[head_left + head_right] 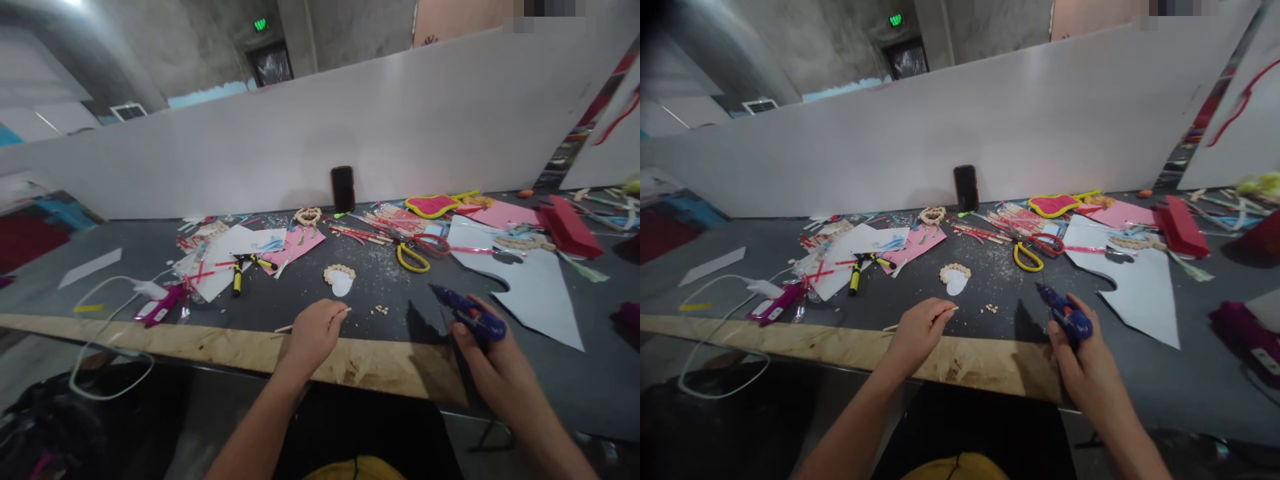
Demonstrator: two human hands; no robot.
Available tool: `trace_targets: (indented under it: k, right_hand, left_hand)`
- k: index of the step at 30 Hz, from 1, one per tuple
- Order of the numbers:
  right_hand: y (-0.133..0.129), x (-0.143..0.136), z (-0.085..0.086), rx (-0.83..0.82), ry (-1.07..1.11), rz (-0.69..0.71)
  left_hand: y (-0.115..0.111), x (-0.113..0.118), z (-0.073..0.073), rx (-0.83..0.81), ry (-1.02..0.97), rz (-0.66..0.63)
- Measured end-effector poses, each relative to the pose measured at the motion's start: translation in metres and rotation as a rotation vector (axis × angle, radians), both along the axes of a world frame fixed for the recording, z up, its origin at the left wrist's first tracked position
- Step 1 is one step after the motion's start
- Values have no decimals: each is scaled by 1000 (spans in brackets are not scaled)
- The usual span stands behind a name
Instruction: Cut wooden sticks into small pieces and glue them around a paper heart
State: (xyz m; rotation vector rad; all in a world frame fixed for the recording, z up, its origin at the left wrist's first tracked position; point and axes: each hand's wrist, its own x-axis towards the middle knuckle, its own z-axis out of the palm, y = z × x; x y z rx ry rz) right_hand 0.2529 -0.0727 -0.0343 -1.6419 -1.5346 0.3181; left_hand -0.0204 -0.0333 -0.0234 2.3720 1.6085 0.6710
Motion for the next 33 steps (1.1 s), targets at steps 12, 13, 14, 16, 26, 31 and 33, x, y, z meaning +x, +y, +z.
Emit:
trace_targets:
  k: [12,13,14,16,26,31,33]
  right_hand:
    - [-4,-2,12,-134,313,9]
    - [-4,-6,8,-139,327,26]
    - [-4,-9,4,-134,330,34]
    - [-4,-11,-3,-114,311,42]
    - [-14,-8,-17,-63,181,109]
    - [-14,-7,-20,-91,197,147]
    - [-14,-7,-19,-89,212,155]
  left_hand:
    - [40,-63,-14,99,189,133]
    - [40,-62,-13,101,197,139]
    - [40,-58,-11,105,202,144]
    - [35,-42,-7,109,205,135]
    - [24,44,1,-71,179,-79]
    - [27,52,6,-75,186,-133]
    - [28,54,5,-75,196,-152]
